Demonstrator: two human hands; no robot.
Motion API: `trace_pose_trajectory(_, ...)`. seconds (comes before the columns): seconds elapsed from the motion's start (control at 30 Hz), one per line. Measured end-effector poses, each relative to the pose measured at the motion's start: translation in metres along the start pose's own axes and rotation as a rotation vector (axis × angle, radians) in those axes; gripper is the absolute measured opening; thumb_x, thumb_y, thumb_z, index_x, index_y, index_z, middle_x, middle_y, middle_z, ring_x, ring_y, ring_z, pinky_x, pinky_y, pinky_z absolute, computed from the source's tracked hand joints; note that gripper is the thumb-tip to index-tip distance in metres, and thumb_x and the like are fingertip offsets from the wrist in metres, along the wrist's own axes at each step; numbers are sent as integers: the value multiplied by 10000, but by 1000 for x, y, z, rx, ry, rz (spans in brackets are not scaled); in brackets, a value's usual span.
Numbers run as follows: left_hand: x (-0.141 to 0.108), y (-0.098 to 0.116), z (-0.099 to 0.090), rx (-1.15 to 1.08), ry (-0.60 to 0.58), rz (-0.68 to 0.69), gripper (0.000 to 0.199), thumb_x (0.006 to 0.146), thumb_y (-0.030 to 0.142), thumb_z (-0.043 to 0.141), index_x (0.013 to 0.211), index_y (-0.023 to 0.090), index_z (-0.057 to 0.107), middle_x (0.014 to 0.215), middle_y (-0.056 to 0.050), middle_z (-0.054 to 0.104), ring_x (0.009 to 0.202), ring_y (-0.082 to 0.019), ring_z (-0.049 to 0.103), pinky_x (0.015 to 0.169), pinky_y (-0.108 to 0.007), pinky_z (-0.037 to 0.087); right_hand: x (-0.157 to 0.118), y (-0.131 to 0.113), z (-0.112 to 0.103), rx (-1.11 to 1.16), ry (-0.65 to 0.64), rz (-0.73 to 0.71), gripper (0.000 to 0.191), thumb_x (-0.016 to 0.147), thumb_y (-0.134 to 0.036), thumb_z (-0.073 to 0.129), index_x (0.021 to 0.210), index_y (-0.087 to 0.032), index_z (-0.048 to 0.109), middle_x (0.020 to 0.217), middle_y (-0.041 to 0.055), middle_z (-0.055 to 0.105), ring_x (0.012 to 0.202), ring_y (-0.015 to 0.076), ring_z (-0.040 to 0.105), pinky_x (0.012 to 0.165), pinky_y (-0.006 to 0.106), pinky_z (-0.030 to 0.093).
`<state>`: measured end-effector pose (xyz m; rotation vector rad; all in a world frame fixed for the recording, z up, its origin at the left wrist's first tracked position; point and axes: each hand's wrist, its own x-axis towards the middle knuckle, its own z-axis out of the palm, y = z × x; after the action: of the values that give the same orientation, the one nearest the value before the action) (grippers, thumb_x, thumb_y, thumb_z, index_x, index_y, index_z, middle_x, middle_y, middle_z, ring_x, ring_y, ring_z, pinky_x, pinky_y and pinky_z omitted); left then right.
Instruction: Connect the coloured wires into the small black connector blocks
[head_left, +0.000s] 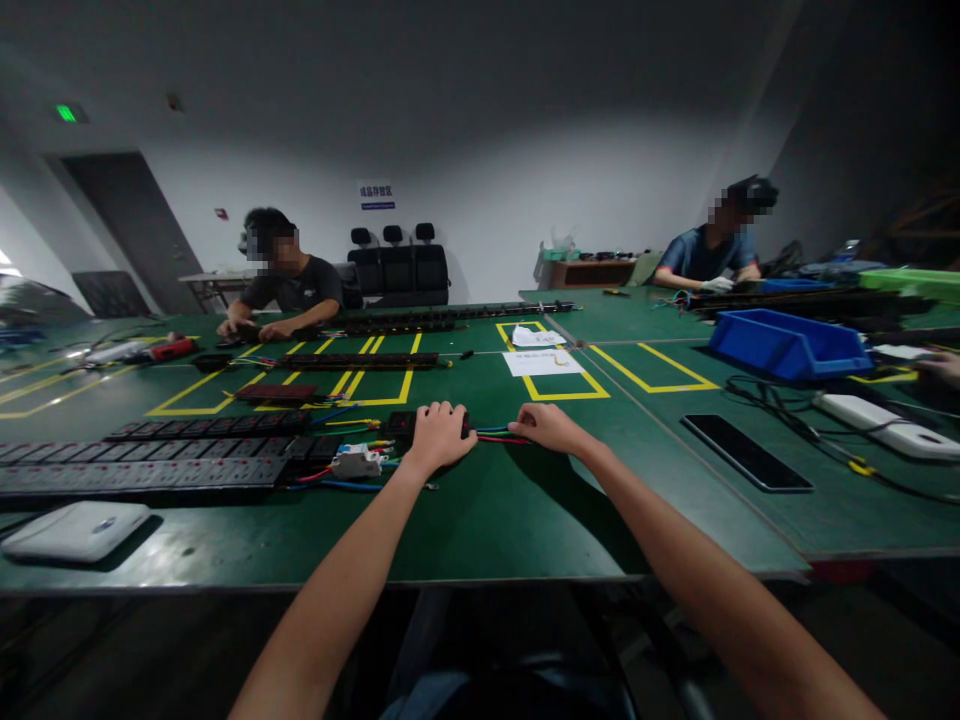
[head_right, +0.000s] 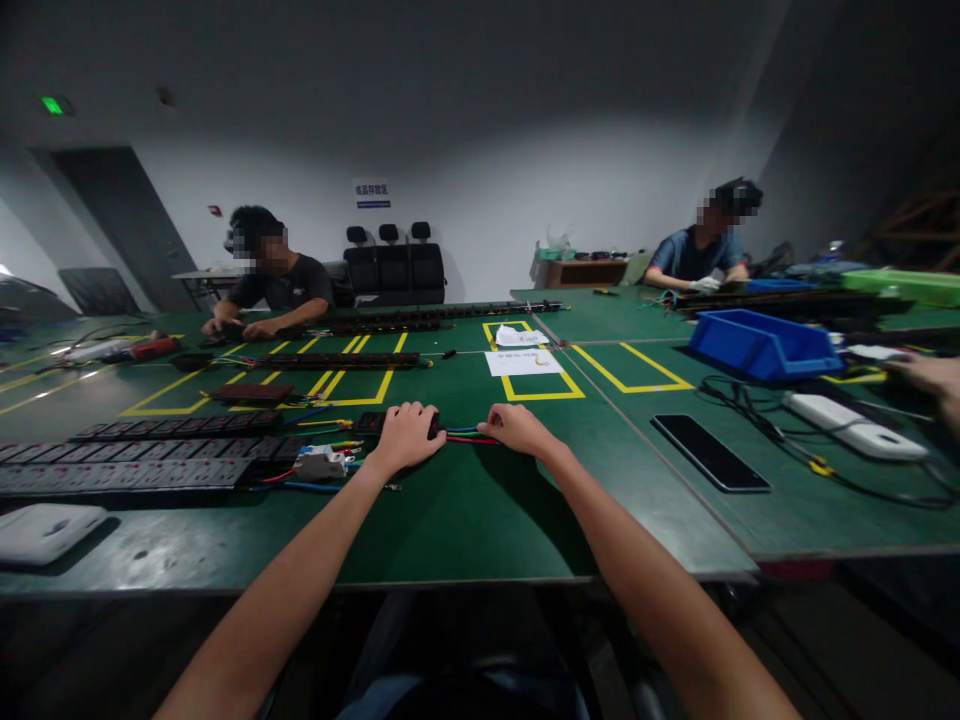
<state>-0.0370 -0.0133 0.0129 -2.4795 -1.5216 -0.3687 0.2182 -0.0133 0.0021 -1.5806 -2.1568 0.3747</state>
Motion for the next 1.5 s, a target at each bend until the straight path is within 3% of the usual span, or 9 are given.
trace_pose_trajectory(0.23, 1, -2, 2, 1, 17, 20, 423, 941, 532, 510, 1173, 201, 633, 1135, -142, 653, 1082, -328, 567, 935, -468, 384, -1, -4, 2, -7, 13, -10, 190, 942, -387, 630, 888, -208, 663, 780, 27, 704, 690, 164, 615, 574, 246, 348)
trace_pose_trajectory(0.4, 1, -3, 3, 12, 43, 34, 423, 939, 526, 507, 1166, 193, 635, 1106, -135, 656, 1053, -321, 569, 917, -467, 389, -4, -9, -4, -111, 23, -105, 237, 882, -451, 712, 857, -221, 659, 809, 19, 698, 696, 163, 597, 572, 251, 313)
trace_pose_trajectory(0.7, 1, -2, 3, 10, 39, 27, 412, 938, 522, 516, 1161, 194, 630, 1106, -135, 652, 1061, -320, 564, 932, -462, 377, -6, -16, -3, -238, 102, -63, 256, 886, -469, 719, 829, -229, 654, 809, 33, 706, 728, 183, 613, 596, 256, 309)
trace_pose_trajectory(1.13, 1, -1, 1, 28, 31, 16, 423, 938, 528, 511, 1165, 194, 634, 1122, -143, 653, 1076, -325, 559, 932, -460, 374, -8, -23, -4, -377, 95, -35, 275, 920, -492, 665, 850, -227, 682, 822, 27, 726, 750, 181, 633, 597, 253, 288)
trace_pose_trajectory(1.5, 1, 0, -2, 20, 25, 29, 442, 941, 528, 504, 1173, 177, 639, 1111, -144, 656, 1058, -318, 565, 924, -455, 379, -8, -19, -7, -332, 24, -86, 251, 907, -477, 678, 896, -227, 689, 862, 29, 723, 767, 176, 623, 613, 257, 297)
